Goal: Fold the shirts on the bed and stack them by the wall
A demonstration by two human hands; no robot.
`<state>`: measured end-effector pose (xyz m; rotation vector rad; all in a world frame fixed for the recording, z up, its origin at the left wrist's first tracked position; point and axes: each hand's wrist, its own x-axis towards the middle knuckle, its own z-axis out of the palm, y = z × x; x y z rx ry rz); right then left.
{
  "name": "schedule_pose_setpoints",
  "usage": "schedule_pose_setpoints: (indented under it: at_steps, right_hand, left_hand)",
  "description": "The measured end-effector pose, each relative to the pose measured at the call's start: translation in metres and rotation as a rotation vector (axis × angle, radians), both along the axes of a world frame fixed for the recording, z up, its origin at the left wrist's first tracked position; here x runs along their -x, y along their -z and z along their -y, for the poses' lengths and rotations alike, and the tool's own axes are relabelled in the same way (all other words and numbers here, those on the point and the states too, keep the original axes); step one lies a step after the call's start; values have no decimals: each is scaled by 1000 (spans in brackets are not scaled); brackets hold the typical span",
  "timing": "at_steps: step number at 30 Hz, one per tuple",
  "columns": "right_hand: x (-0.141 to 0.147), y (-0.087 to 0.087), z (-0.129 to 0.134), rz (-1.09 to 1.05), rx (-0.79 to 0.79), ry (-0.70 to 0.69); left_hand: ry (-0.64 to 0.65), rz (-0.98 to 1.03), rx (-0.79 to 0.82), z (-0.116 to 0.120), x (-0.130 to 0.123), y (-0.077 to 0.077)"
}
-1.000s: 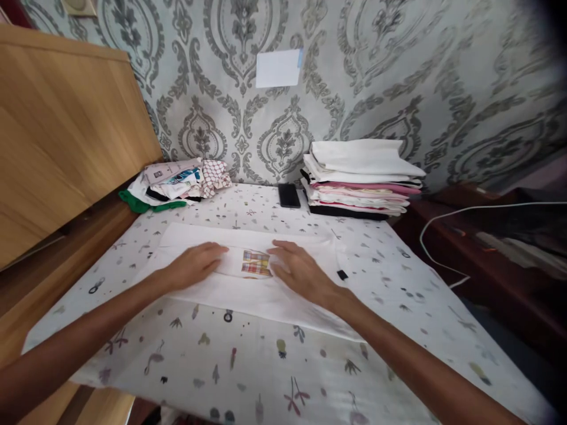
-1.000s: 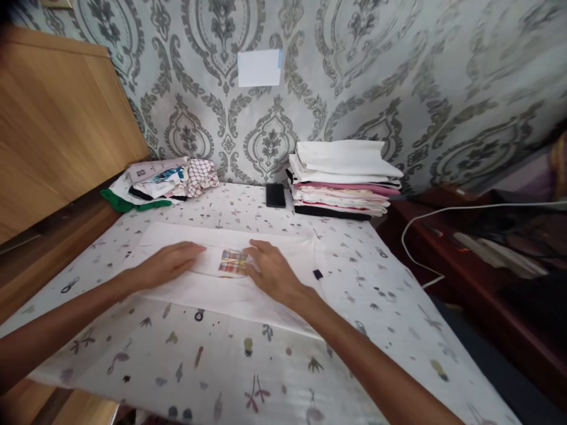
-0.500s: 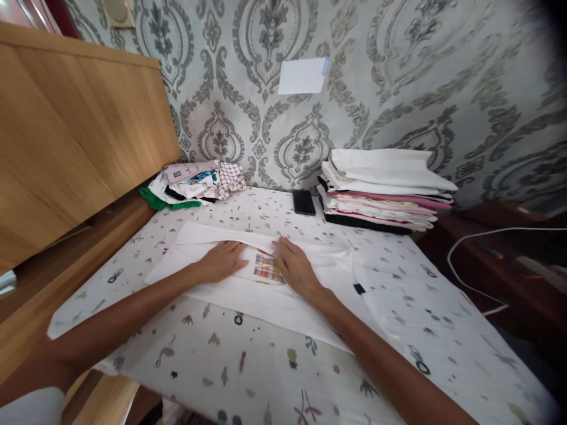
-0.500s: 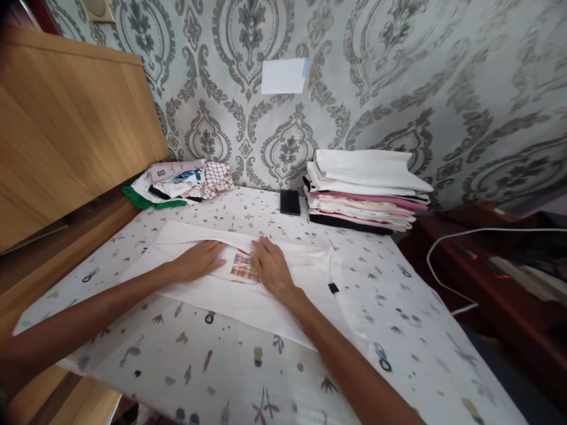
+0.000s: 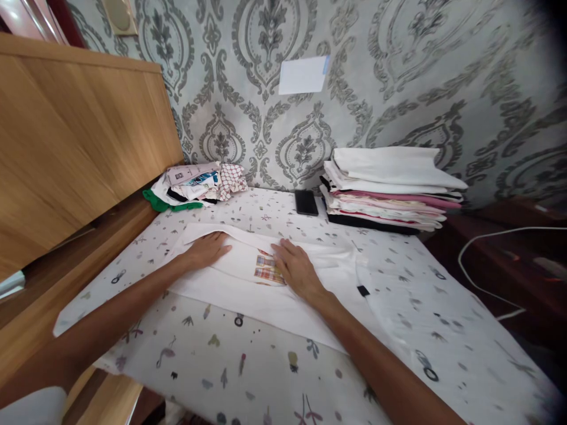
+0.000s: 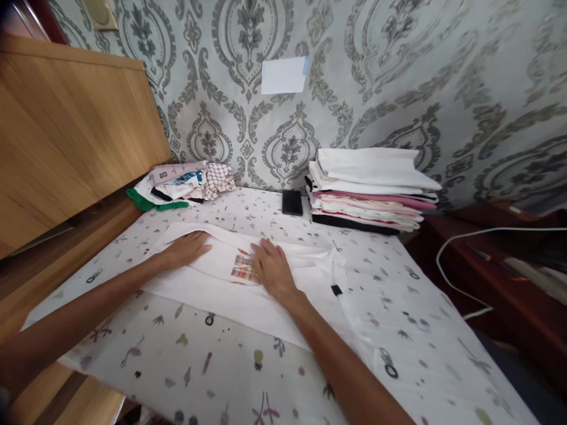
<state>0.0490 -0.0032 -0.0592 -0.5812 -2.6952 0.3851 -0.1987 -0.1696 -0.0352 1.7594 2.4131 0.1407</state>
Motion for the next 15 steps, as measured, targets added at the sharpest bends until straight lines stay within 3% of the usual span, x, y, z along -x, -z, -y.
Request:
schedule_pose_setpoints:
  at_steps: [9,15]
  right_hand:
    - [-1,-8,-3,-45,96,4]
    - [-43,-19,-43,-113,122,133]
  left_hand:
    - [-123,-70,55,25,25,-6]
    - [-184,-138,82,34,40,-6]
